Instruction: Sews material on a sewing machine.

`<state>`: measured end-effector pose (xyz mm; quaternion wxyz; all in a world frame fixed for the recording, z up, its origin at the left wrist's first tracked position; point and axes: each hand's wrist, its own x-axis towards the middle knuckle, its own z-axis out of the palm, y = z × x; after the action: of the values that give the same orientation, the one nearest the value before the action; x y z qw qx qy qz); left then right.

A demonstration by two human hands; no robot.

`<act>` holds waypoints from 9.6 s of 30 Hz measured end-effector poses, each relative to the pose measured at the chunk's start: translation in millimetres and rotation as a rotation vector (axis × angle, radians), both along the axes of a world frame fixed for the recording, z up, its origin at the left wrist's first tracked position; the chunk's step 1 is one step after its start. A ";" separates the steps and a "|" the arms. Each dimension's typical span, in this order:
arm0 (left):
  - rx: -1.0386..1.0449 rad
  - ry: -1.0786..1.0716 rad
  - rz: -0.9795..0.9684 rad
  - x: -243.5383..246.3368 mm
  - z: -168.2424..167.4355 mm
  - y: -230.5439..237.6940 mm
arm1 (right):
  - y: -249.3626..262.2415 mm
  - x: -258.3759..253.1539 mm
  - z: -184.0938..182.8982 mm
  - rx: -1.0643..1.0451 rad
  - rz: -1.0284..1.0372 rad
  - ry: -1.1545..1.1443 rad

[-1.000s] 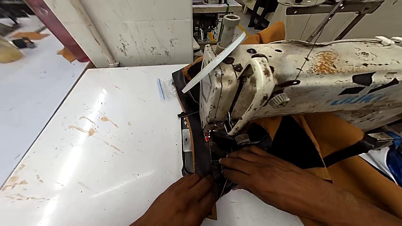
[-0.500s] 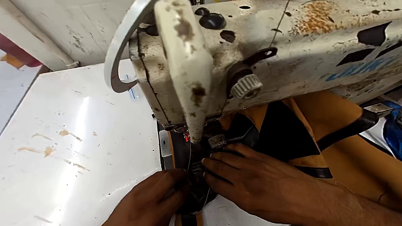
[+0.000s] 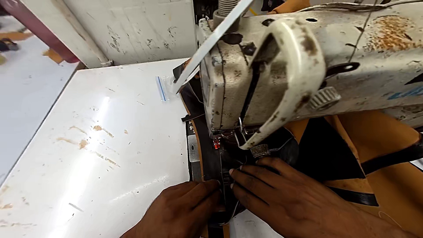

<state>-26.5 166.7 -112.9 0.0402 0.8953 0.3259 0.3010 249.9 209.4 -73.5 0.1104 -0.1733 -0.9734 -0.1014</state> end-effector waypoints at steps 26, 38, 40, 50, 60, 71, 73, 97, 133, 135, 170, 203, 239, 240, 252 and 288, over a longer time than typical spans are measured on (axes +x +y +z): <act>-0.117 0.049 0.087 10.5 0.2 -0.9 | 10.3 -3.1 7.0 -0.102 -0.098 -0.017; -0.106 0.159 0.049 5.6 11.4 7.3 | 20.9 -10.9 2.5 -0.255 -0.231 -0.070; -0.069 0.167 0.041 4.1 12.7 11.1 | 19.4 -14.6 -2.0 -0.226 -0.248 -0.039; -0.095 0.023 0.062 11.2 -1.5 15.8 | 20.4 -22.2 -14.6 -0.116 -0.301 0.018; -0.067 0.163 0.127 10.8 0.3 19.2 | 23.3 -18.8 -20.5 -0.154 -0.294 0.075; -0.137 0.136 0.195 12.3 1.6 15.0 | 24.9 -21.8 -23.7 -0.164 -0.302 0.116; -0.135 0.140 0.203 11.9 2.0 16.0 | 24.6 -21.4 -23.8 -0.169 -0.304 0.134; -0.046 0.284 0.295 12.1 3.8 25.0 | 33.7 -16.6 -23.7 -0.147 -0.265 0.131; -0.043 0.137 0.295 19.8 -3.1 15.7 | 40.0 -8.8 -24.9 -0.089 -0.048 0.222; -0.030 0.157 0.299 19.5 -2.8 15.9 | 38.6 -11.5 -27.1 -0.119 -0.100 0.186; 0.011 0.236 0.382 24.0 0.8 28.3 | 54.2 -7.0 -26.5 -0.097 -0.108 0.232; -0.014 0.107 0.083 5.0 3.5 26.7 | 26.3 -0.5 -25.6 -0.055 0.081 0.205; 0.018 0.028 0.157 13.2 -0.7 22.0 | 23.8 -4.3 -27.8 -0.002 -0.024 0.269; 0.024 0.038 0.170 14.1 -0.9 21.0 | 23.4 -5.4 -28.9 -0.005 -0.057 0.235; -0.054 0.064 0.245 17.1 -1.8 20.2 | 27.2 -8.6 -29.6 -0.019 -0.121 0.189; -0.099 0.089 0.261 17.2 -0.5 22.5 | 25.1 -7.1 -24.4 0.032 -0.147 0.227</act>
<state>-9.3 189.2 -113.4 0.0301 0.8548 0.4553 0.2472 242.8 234.5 -97.8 0.2146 -0.2528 -0.9376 -0.1044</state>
